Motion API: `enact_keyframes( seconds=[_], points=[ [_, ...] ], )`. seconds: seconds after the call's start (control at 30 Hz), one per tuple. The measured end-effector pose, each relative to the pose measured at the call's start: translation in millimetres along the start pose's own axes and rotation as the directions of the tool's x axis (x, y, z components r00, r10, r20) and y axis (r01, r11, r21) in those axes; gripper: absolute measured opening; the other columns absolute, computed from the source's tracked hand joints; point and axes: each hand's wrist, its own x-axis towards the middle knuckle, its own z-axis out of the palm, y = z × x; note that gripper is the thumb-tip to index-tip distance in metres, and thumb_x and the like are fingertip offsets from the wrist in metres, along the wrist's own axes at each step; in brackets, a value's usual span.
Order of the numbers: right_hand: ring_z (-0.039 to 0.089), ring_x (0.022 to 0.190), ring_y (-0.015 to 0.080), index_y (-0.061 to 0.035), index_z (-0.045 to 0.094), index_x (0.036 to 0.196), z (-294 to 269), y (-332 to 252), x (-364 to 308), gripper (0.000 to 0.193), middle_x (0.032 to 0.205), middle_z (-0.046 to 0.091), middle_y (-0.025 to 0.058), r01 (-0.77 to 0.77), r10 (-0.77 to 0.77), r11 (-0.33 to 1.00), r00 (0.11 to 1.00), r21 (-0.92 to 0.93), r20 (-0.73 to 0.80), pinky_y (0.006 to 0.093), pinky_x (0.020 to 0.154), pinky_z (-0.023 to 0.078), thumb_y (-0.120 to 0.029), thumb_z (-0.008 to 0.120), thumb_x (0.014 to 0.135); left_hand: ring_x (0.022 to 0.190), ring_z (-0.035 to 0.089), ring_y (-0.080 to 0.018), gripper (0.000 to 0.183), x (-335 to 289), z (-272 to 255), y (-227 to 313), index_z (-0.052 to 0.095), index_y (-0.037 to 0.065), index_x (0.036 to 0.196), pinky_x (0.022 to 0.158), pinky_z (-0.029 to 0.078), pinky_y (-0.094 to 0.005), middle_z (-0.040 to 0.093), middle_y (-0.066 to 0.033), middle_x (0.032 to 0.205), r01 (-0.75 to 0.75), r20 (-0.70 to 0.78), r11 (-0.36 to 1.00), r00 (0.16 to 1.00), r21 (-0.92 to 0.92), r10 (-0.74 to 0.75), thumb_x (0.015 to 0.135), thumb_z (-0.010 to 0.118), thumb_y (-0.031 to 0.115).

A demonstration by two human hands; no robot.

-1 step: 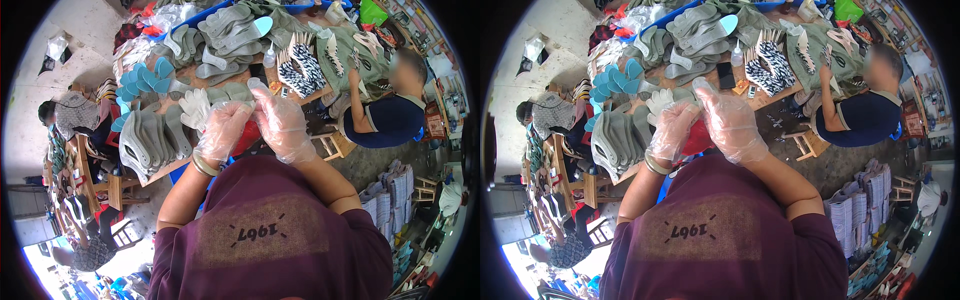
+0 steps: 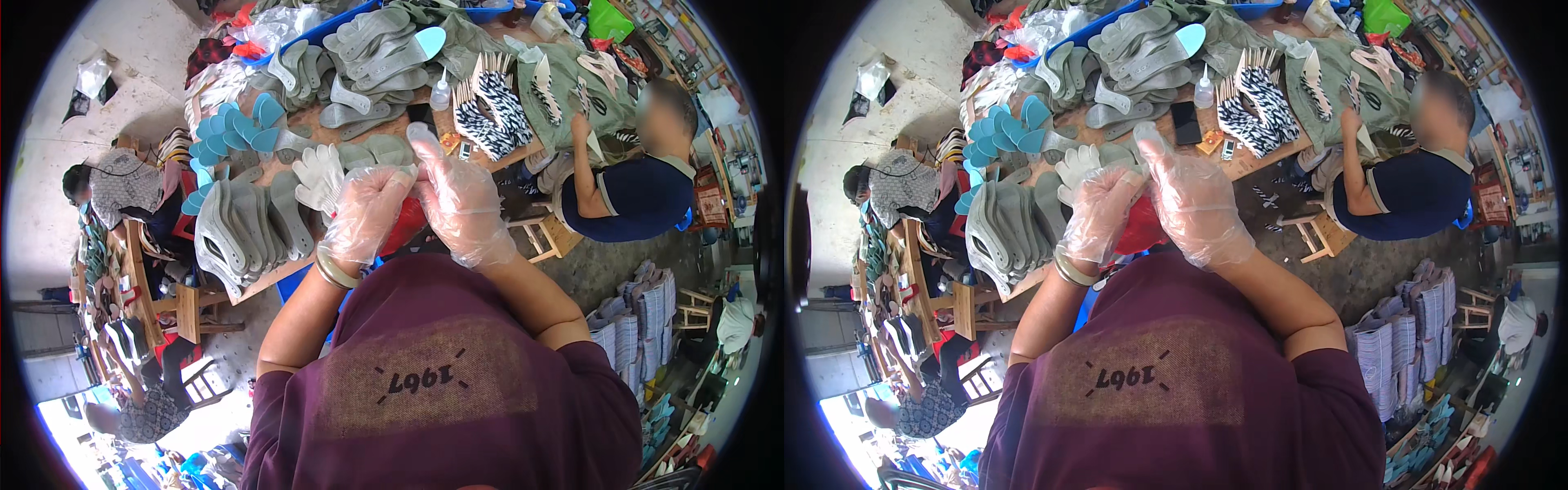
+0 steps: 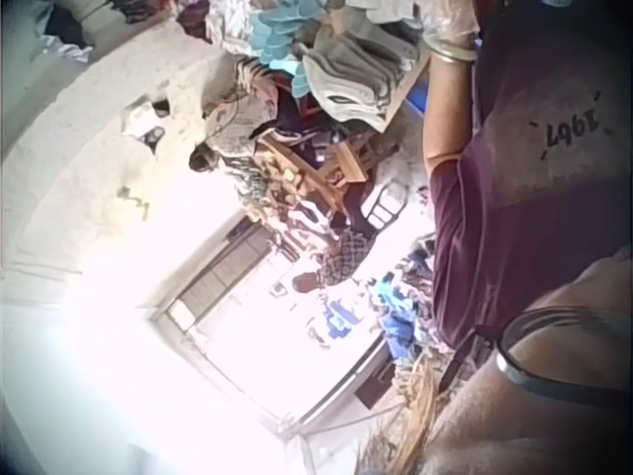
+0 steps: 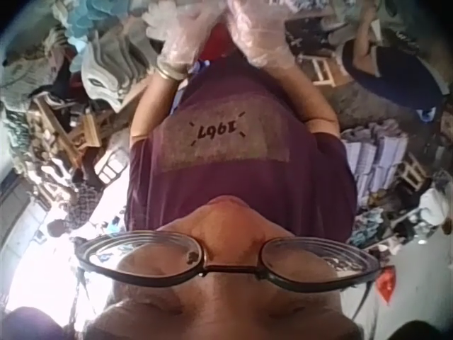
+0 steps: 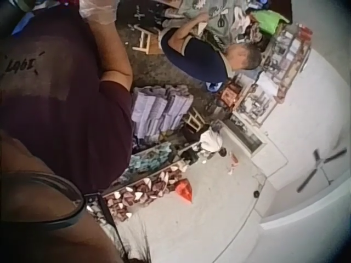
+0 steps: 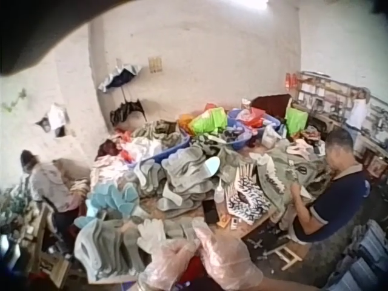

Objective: Organizing and packing various shoe components such as insoles and protective gloves in a workshop.

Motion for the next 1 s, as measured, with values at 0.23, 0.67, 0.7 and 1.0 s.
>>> enact_keyframes(
  seconds=[0.23, 0.67, 0.7, 1.0],
  points=[
    [0.064, 0.074, 0.0285, -0.0047, 0.049, 0.131, 2, 10, -10, 0.058, 0.086, 0.065, 0.0132, -0.139, 0.133, 0.964, 0.990, 0.228, 0.041, 0.0362, 0.064, 0.050, 0.003, 0.067, 0.076, 0.064, 0.045, -0.0111, 0.030, 4, 7, -17, 0.060, -0.004, 0.078, 0.060, 0.040, -0.0305, 0.053, -0.0051, 0.066, -0.158, -0.032, 0.986, 0.987, 0.049, 0.160, 0.093, 0.053, 0.021],
    [0.058, 0.081, 0.0111, 0.0005, 0.048, 0.131, -36, 29, -5, 0.050, 0.092, 0.062, 0.0069, -0.386, 0.254, 0.851, 0.896, 0.355, 0.363, 0.0261, 0.075, 0.049, 0.009, 0.054, 0.082, 0.068, 0.057, -0.0365, 0.021, 19, 9, 3, 0.063, -0.001, 0.085, 0.065, 0.045, -0.0411, 0.058, -0.0195, 0.074, -0.416, 0.198, 0.827, 0.909, 0.378, 0.367, 0.091, 0.054, 0.017],
    [0.060, 0.067, 0.0124, -0.0026, 0.051, 0.126, -30, 32, -7, 0.049, 0.076, 0.064, 0.0079, -0.279, 0.205, 0.893, 0.951, 0.353, 0.232, 0.0306, 0.064, 0.050, 0.007, 0.056, 0.078, 0.070, 0.057, -0.0370, 0.019, 21, 9, 4, 0.063, -0.001, 0.084, 0.066, 0.045, -0.0418, 0.058, -0.0193, 0.075, -0.426, 0.205, 0.796, 0.905, 0.431, 0.373, 0.090, 0.056, 0.017],
    [0.057, 0.085, 0.0105, 0.0028, 0.052, 0.121, -22, 31, -28, 0.039, 0.096, 0.061, 0.0047, -0.566, 0.531, 0.445, 0.791, 0.694, 0.304, 0.0241, 0.079, 0.047, 0.006, 0.052, 0.082, 0.074, 0.060, -0.0350, 0.012, 10, 7, -2, 0.062, 0.001, 0.091, 0.066, 0.047, -0.0427, 0.061, -0.0150, 0.083, -0.601, 0.034, 0.411, 0.591, 0.685, 0.806, 0.083, 0.066, 0.010]
  ],
)
